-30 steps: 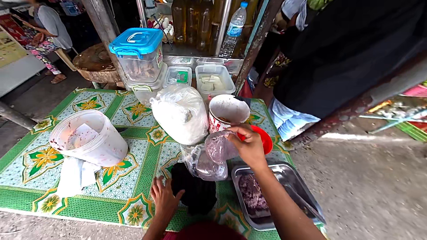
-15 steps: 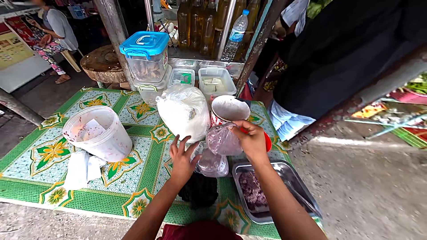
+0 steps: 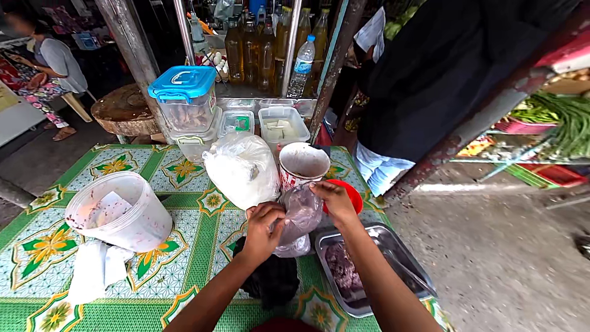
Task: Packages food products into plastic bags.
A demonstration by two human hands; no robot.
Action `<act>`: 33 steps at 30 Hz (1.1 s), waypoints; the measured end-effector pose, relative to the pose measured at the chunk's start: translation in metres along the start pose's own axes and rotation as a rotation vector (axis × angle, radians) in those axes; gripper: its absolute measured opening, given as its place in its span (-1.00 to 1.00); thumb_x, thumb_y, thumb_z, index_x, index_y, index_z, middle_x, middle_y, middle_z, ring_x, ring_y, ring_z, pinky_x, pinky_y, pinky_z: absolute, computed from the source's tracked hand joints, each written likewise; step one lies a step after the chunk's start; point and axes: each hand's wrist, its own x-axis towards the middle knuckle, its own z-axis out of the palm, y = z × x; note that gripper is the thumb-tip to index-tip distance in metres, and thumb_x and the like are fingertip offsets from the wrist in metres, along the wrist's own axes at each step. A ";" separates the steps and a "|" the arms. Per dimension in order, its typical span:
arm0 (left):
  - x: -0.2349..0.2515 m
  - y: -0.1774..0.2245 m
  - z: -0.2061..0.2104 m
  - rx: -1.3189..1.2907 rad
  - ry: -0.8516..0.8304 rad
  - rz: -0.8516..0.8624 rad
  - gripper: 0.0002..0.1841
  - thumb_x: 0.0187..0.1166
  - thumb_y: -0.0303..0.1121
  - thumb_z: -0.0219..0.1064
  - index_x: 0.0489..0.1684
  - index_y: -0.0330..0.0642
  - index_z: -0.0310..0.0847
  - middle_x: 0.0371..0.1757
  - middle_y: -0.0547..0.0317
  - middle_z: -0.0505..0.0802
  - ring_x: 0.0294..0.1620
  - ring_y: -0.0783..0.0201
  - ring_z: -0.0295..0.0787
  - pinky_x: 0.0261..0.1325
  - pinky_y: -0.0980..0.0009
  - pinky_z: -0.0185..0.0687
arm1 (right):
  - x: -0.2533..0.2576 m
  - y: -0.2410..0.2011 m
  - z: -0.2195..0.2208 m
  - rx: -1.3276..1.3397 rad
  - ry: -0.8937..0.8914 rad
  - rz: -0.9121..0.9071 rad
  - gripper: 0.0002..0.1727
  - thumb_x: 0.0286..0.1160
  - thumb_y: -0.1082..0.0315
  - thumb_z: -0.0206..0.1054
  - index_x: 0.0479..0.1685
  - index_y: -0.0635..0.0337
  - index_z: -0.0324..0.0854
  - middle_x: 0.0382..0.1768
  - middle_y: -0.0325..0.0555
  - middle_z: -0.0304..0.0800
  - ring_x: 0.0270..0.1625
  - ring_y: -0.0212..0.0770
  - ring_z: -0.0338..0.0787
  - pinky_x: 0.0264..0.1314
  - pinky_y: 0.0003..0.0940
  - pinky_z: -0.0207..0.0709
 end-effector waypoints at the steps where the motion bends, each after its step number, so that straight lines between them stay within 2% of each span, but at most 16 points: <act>1: 0.006 0.002 0.000 -0.005 -0.039 0.005 -0.87 0.50 -0.39 0.34 -0.31 -0.17 0.82 -0.02 0.11 0.93 0.17 0.20 0.81 0.31 -0.05 0.38 | 0.005 0.007 -0.003 -0.019 -0.007 0.015 -0.91 0.57 0.50 0.36 -0.26 0.31 0.75 -0.42 -0.24 0.80 -0.34 -0.48 0.73 -0.15 -0.50 0.63; 4: 0.026 0.007 -0.002 -0.037 -0.166 -0.079 -0.84 0.56 -0.42 0.30 -0.26 -0.28 0.79 -0.03 0.01 0.91 0.10 0.14 0.83 0.27 -0.07 0.48 | 0.014 0.024 -0.008 -0.093 -0.048 0.013 -0.89 0.59 0.52 0.31 -0.21 0.34 0.75 -0.40 -0.27 0.78 -0.31 -0.53 0.69 -0.11 -0.52 0.59; 6: 0.039 0.011 -0.004 -0.065 -0.248 -0.203 -0.80 0.62 -0.41 0.24 -0.17 -0.37 0.75 -0.04 -0.06 0.87 0.04 0.16 0.81 0.18 0.12 0.62 | 0.016 0.035 -0.012 -0.161 -0.090 -0.026 -0.84 0.60 0.52 0.26 -0.13 0.37 0.76 -0.30 -0.23 0.83 -0.23 -0.55 0.73 -0.03 -0.52 0.61; 7: 0.046 0.013 -0.004 -0.072 -0.285 -0.275 -0.77 0.65 -0.40 0.22 -0.12 -0.39 0.74 -0.05 -0.07 0.85 -0.02 0.20 0.77 0.10 0.26 0.64 | 0.017 0.041 -0.015 -0.207 -0.102 -0.058 -0.81 0.59 0.52 0.25 -0.02 0.39 0.77 -0.17 -0.14 0.86 -0.12 -0.50 0.77 0.07 -0.49 0.63; 9: 0.056 0.017 -0.003 -0.091 -0.353 -0.406 -0.75 0.70 -0.38 0.19 -0.05 -0.42 0.70 -0.08 -0.06 0.80 -0.12 0.25 0.72 0.02 0.36 0.63 | 0.010 0.051 -0.021 -0.344 -0.060 -0.175 -0.66 0.60 0.45 0.29 0.26 0.40 0.70 0.20 0.13 0.82 0.25 -0.19 0.79 0.39 -0.26 0.60; 10: 0.060 0.017 -0.002 -0.097 -0.376 -0.448 -0.75 0.71 -0.38 0.19 -0.03 -0.42 0.69 -0.08 -0.07 0.80 -0.11 0.25 0.73 0.04 0.36 0.64 | 0.000 0.056 -0.022 -0.415 0.018 -0.269 -0.61 0.60 0.38 0.31 0.32 0.39 0.69 0.27 0.23 0.77 0.34 0.00 0.74 0.47 -0.09 0.54; 12: 0.064 0.015 -0.001 -0.107 -0.388 -0.488 -0.76 0.71 -0.39 0.19 -0.05 -0.42 0.69 -0.13 -0.04 0.79 -0.16 0.30 0.72 0.01 0.40 0.64 | -0.025 0.061 -0.016 -0.485 0.206 -0.497 -0.68 0.56 0.30 0.32 0.12 0.33 0.80 0.12 0.21 0.83 0.24 0.16 0.76 0.34 0.14 0.54; 14: 0.066 0.016 -0.001 -0.116 -0.379 -0.511 -0.78 0.71 -0.41 0.19 -0.07 -0.42 0.68 -0.16 -0.01 0.77 -0.20 0.35 0.69 -0.04 0.46 0.61 | -0.055 0.061 -0.001 -0.500 0.238 -0.615 -0.73 0.53 0.25 0.35 -0.06 0.22 0.87 -0.01 0.07 0.88 0.13 0.13 0.79 0.21 0.21 0.53; 18: 0.063 0.024 0.001 -0.104 -0.350 -0.507 -0.79 0.69 -0.40 0.22 -0.08 -0.40 0.69 -0.15 0.03 0.78 -0.21 0.39 0.70 -0.06 0.49 0.63 | -0.074 0.069 0.030 -0.589 0.179 -0.650 -0.59 0.43 0.07 0.45 0.11 0.16 0.84 0.13 -0.03 0.88 0.14 0.03 0.82 0.12 0.12 0.56; 22: 0.061 0.025 0.003 -0.091 -0.319 -0.523 -0.80 0.68 -0.40 0.24 -0.09 -0.40 0.69 -0.15 0.01 0.78 -0.21 0.37 0.72 -0.06 0.47 0.64 | -0.057 0.065 0.039 -0.707 0.247 -0.737 -0.80 0.46 0.25 0.35 -0.23 0.17 0.83 -0.20 -0.07 0.91 -0.07 0.00 0.84 0.02 0.03 0.54; 25: 0.065 0.018 0.000 -0.110 -0.327 -0.593 -0.82 0.68 -0.39 0.27 -0.11 -0.37 0.68 -0.20 0.07 0.76 -0.24 0.41 0.68 -0.09 0.50 0.61 | -0.051 0.061 0.038 -0.578 0.125 -0.644 -0.83 0.45 0.39 0.34 -0.24 0.29 0.81 -0.22 0.04 0.89 -0.07 0.04 0.85 0.07 0.04 0.60; 26: 0.067 0.016 -0.002 -0.116 -0.341 -0.621 -0.82 0.68 -0.38 0.28 -0.10 -0.36 0.68 -0.22 0.10 0.76 -0.26 0.43 0.66 -0.10 0.50 0.59 | -0.050 0.056 0.035 -0.481 0.053 -0.549 -0.82 0.47 0.41 0.34 -0.18 0.35 0.79 -0.19 0.06 0.88 -0.03 -0.02 0.85 0.13 -0.03 0.64; 27: 0.070 0.014 -0.005 -0.120 -0.354 -0.645 -0.81 0.68 -0.36 0.29 -0.09 -0.35 0.69 -0.25 0.13 0.75 -0.28 0.44 0.64 -0.11 0.49 0.57 | -0.048 0.051 0.033 -0.396 -0.012 -0.455 -0.81 0.50 0.42 0.33 -0.14 0.37 0.77 -0.17 0.03 0.87 -0.03 -0.15 0.83 0.15 -0.19 0.66; 29: 0.073 0.010 -0.009 -0.136 -0.373 -0.679 -0.80 0.68 -0.32 0.31 -0.10 -0.32 0.70 -0.27 0.17 0.75 -0.30 0.45 0.62 -0.11 0.48 0.54 | -0.044 0.037 0.031 -0.267 -0.109 -0.317 -0.82 0.53 0.43 0.31 -0.10 0.39 0.72 -0.22 -0.09 0.81 -0.14 -0.43 0.76 0.04 -0.50 0.63; 30: 0.074 0.008 -0.011 -0.144 -0.385 -0.679 -0.79 0.68 -0.31 0.31 -0.09 -0.32 0.71 -0.25 0.16 0.76 -0.27 0.44 0.64 -0.08 0.46 0.55 | -0.043 0.029 0.030 -0.222 -0.139 -0.272 -0.84 0.53 0.44 0.32 -0.11 0.38 0.70 -0.25 -0.16 0.77 -0.21 -0.52 0.72 -0.04 -0.59 0.60; 33: 0.073 0.006 -0.024 -0.182 -0.471 -0.621 -0.72 0.74 -0.29 0.23 0.11 -0.30 0.73 0.02 0.07 0.85 0.01 0.39 0.76 0.15 0.41 0.63 | -0.040 0.008 0.025 -0.147 -0.188 -0.213 -0.90 0.53 0.47 0.32 -0.13 0.31 0.68 -0.32 -0.31 0.74 -0.30 -0.62 0.67 -0.17 -0.68 0.58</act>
